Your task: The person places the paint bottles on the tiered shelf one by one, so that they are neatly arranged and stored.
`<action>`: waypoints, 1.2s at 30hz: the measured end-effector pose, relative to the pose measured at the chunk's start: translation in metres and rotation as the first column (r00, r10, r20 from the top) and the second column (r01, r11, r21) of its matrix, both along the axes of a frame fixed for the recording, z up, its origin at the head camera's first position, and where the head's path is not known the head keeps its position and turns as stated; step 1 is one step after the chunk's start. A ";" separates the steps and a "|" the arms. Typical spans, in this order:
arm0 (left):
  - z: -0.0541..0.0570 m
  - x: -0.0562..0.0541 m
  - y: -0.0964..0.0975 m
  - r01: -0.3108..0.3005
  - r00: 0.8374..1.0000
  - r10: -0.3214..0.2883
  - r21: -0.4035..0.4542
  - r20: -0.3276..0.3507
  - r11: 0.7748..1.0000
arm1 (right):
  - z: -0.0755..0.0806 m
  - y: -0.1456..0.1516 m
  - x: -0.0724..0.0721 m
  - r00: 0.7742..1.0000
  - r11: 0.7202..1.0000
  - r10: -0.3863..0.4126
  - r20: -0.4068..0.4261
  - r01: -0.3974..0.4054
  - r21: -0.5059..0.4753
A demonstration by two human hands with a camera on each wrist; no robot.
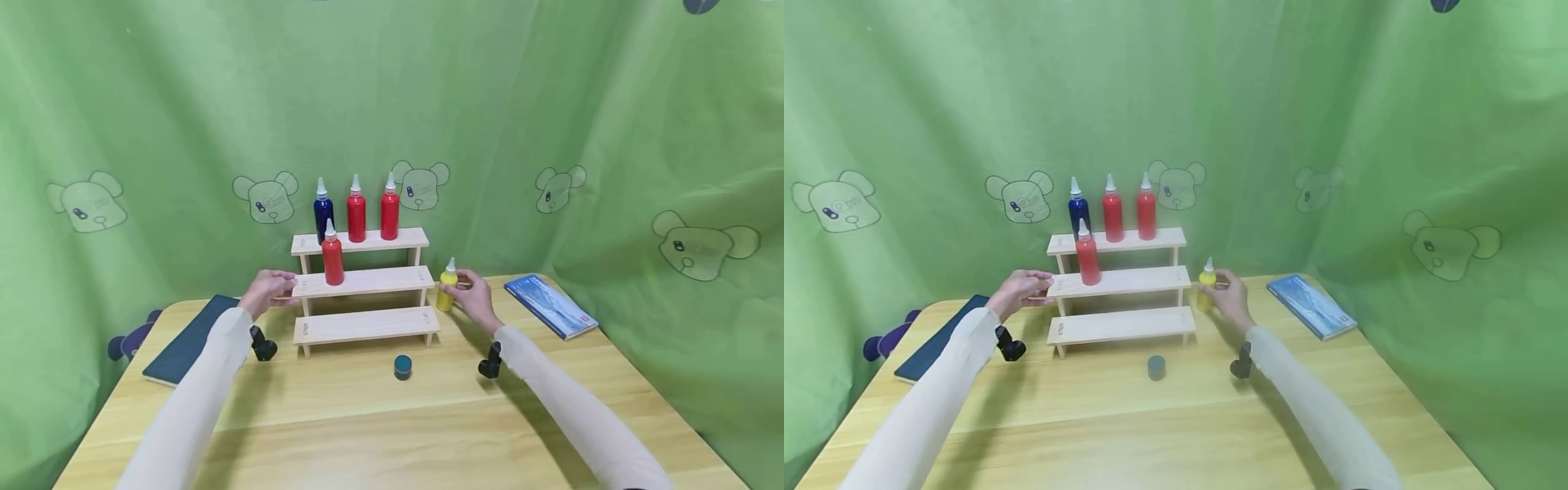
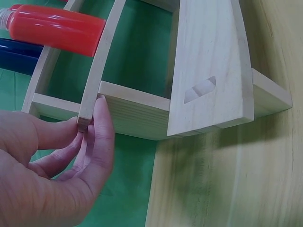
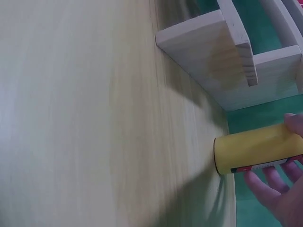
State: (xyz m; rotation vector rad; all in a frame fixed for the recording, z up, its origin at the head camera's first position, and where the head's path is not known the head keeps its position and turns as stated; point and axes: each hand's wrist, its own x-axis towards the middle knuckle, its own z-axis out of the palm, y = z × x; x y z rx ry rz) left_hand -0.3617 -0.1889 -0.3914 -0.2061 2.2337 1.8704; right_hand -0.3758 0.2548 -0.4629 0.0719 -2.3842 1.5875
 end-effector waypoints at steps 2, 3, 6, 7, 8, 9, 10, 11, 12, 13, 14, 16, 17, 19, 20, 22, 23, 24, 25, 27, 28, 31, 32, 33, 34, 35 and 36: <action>-0.001 -0.001 -0.001 0.002 1.000 -0.002 0.000 0.000 1.000 | 0.000 0.000 -0.002 1.000 1.000 -0.009 0.002 0.009 -0.006; -0.001 -0.001 -0.001 0.002 1.000 -0.002 -0.001 0.000 1.000 | 0.000 0.000 -0.003 1.000 1.000 -0.015 0.003 0.015 -0.009; -0.003 -0.002 -0.002 0.012 1.000 -0.012 -0.001 -0.005 1.000 | 0.003 -0.001 -0.003 0.998 0.998 -0.064 -0.002 0.064 -0.020; -0.003 -0.003 -0.001 0.015 1.000 -0.015 0.002 -0.007 1.000 | 0.004 0.000 -0.002 0.997 0.996 -0.082 -0.007 0.082 -0.020; -0.004 -0.003 -0.001 0.018 1.000 -0.018 0.006 -0.008 1.000 | 0.006 0.001 -0.002 0.995 0.995 -0.098 -0.014 0.098 -0.025; -0.004 -0.004 0.000 0.019 1.000 -0.019 0.009 -0.009 1.000 | 0.008 0.002 -0.002 0.993 0.993 -0.114 -0.026 0.113 -0.029; -0.005 -0.004 0.000 0.021 1.000 -0.021 0.015 -0.010 1.000 | 0.010 0.004 -0.003 0.991 0.992 -0.126 -0.038 0.124 -0.029; -0.005 -0.004 0.000 0.022 1.000 -0.021 0.022 -0.013 1.000 | 0.012 0.005 -0.004 0.990 0.991 -0.129 -0.050 0.127 -0.031; -0.005 -0.004 0.000 0.020 1.000 -0.020 0.028 -0.015 0.999 | 0.015 0.006 -0.005 0.990 0.992 -0.126 -0.062 0.125 -0.026; -0.005 -0.003 0.000 0.018 1.000 -0.017 0.036 -0.016 0.999 | 0.018 0.007 -0.006 0.990 0.992 -0.123 -0.072 0.122 -0.024; -0.005 -0.003 -0.001 0.017 1.000 -0.016 0.043 -0.016 0.999 | 0.020 0.008 -0.006 0.990 0.993 -0.116 -0.080 0.114 -0.031; -0.005 -0.002 -0.003 0.016 1.000 -0.016 0.051 -0.016 0.999 | 0.026 0.010 -0.008 0.988 0.994 -0.104 -0.112 0.102 -0.031; -0.005 -0.002 -0.004 0.017 1.000 -0.016 0.054 -0.016 0.998 | 0.030 0.010 -0.009 0.986 0.995 -0.101 -0.131 0.098 -0.031; -0.004 -0.002 -0.006 0.023 1.000 -0.022 0.062 -0.009 0.998 | 0.036 0.011 -0.011 0.979 0.995 -0.100 -0.175 0.099 -0.016; -0.004 -0.002 -0.007 0.027 1.000 -0.027 0.066 -0.005 0.997 | 0.040 0.012 -0.013 0.974 0.995 -0.100 -0.203 0.100 -0.010; -0.003 -0.002 -0.009 0.034 0.999 -0.035 0.076 0.005 0.997 | 0.048 0.012 -0.013 0.965 0.995 -0.098 -0.245 0.101 0.000; -0.002 -0.003 -0.010 0.039 0.999 -0.041 0.087 0.018 0.995 | 0.052 0.012 -0.014 0.960 0.995 -0.097 -0.263 0.099 -0.005; -0.002 -0.003 -0.011 0.044 0.998 -0.047 0.097 0.029 0.994 | 0.056 0.012 -0.014 0.956 0.995 -0.098 -0.277 0.100 -0.006; -0.001 -0.004 -0.012 0.049 0.998 -0.054 0.105 0.038 0.993 | 0.059 0.011 -0.014 0.952 0.995 -0.101 -0.289 0.100 -0.018; 0.001 -0.005 -0.014 0.060 0.996 -0.067 0.123 0.054 0.991 | 0.067 0.010 -0.013 0.945 0.995 -0.103 -0.309 0.096 -0.037; 0.001 -0.006 -0.014 0.065 0.995 -0.073 0.132 0.061 0.989 | 0.071 0.010 -0.013 0.941 0.994 -0.104 -0.321 0.094 -0.048; 0.003 -0.007 -0.016 0.073 0.994 -0.086 0.158 0.074 0.985 | 0.082 0.008 -0.011 0.933 0.996 -0.088 -0.348 0.079 -0.042; 0.003 -0.008 -0.016 0.075 0.993 -0.089 0.164 0.078 0.984 | 0.086 0.007 -0.010 0.931 0.997 -0.074 -0.356 0.066 -0.035; 0.003 -0.009 -0.017 0.073 0.993 -0.088 0.174 0.083 0.982 | 0.091 0.005 -0.006 0.930 0.998 -0.057 -0.362 0.050 -0.029; 0.003 -0.009 -0.017 0.072 0.992 -0.088 0.179 0.087 0.981 | 0.095 0.003 -0.003 0.931 0.999 -0.043 -0.363 0.035 -0.029; 0.002 -0.010 -0.017 0.070 0.992 -0.088 0.186 0.091 0.980 | 0.100 -0.001 0.001 0.933 0.999 -0.028 -0.359 0.018 -0.030; 0.002 -0.010 -0.017 0.072 0.991 -0.091 0.189 0.094 0.979 | 0.105 -0.004 0.006 0.935 1.000 -0.012 -0.354 0.002 -0.029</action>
